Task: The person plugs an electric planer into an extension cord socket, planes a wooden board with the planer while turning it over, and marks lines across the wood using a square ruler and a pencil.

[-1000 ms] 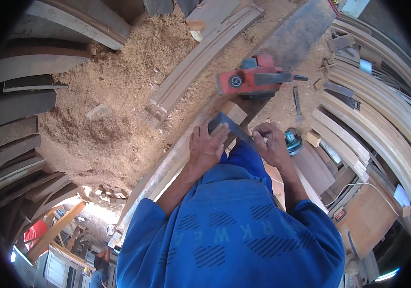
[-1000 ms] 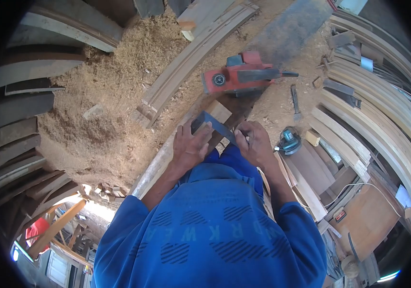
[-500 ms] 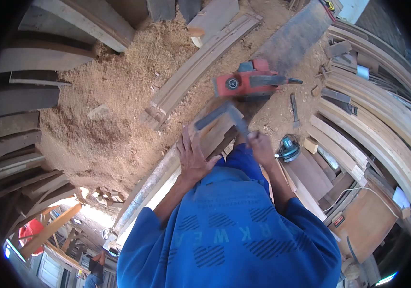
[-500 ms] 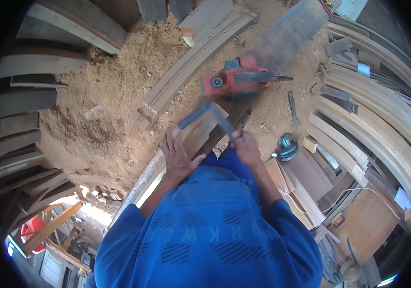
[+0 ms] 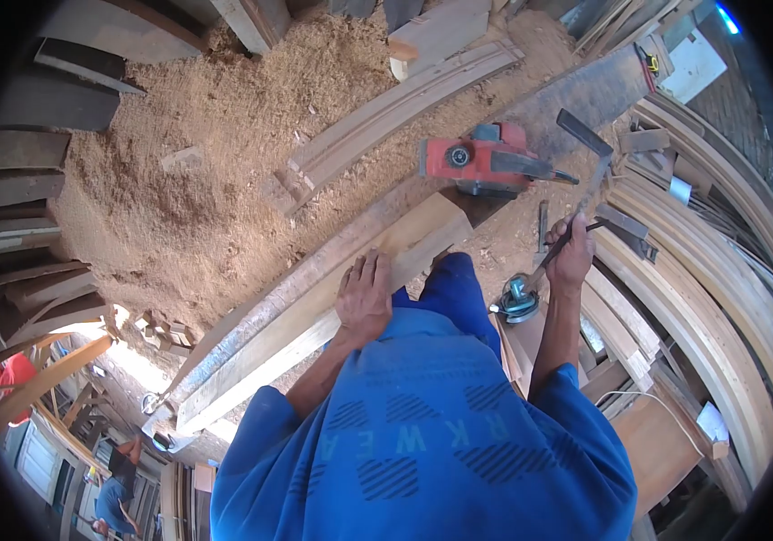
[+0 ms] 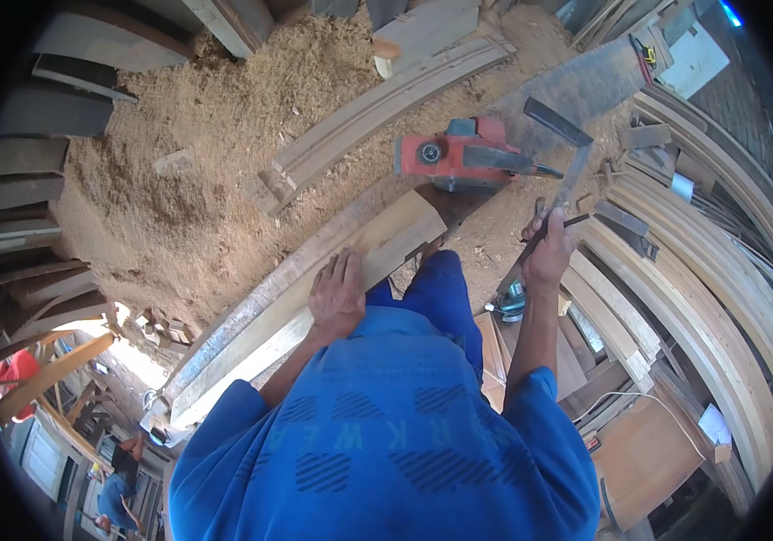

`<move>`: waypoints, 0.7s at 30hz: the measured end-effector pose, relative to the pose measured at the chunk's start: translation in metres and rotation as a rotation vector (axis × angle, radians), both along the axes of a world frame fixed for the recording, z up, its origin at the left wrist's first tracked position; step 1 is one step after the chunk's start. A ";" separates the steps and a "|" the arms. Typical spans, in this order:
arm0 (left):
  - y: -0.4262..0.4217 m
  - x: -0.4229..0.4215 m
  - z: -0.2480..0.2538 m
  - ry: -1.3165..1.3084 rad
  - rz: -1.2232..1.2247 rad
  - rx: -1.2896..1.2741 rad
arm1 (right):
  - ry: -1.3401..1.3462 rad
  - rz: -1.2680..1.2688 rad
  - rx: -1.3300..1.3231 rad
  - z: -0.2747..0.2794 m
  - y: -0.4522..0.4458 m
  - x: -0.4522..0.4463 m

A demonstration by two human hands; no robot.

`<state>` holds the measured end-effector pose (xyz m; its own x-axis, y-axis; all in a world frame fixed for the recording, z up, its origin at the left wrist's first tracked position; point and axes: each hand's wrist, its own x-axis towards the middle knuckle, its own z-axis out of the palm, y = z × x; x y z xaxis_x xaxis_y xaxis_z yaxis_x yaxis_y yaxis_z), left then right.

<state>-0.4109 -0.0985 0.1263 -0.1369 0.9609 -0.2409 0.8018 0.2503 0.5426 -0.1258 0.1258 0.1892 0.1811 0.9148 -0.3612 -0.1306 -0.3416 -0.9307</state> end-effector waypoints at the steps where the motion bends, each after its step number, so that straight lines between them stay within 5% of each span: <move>1: -0.001 0.001 -0.001 0.010 0.007 0.000 | 0.014 0.004 0.006 -0.001 0.002 0.000; 10: 0.000 0.008 0.004 0.054 0.059 0.008 | 0.051 0.049 -0.061 -0.024 0.057 0.045; 20: 0.038 0.009 0.010 0.216 0.146 -0.001 | -0.500 -0.256 -0.185 -0.218 0.231 0.167; 21: 0.036 0.007 0.009 0.207 0.166 -0.015 | -0.824 0.118 -0.277 -0.231 0.241 0.180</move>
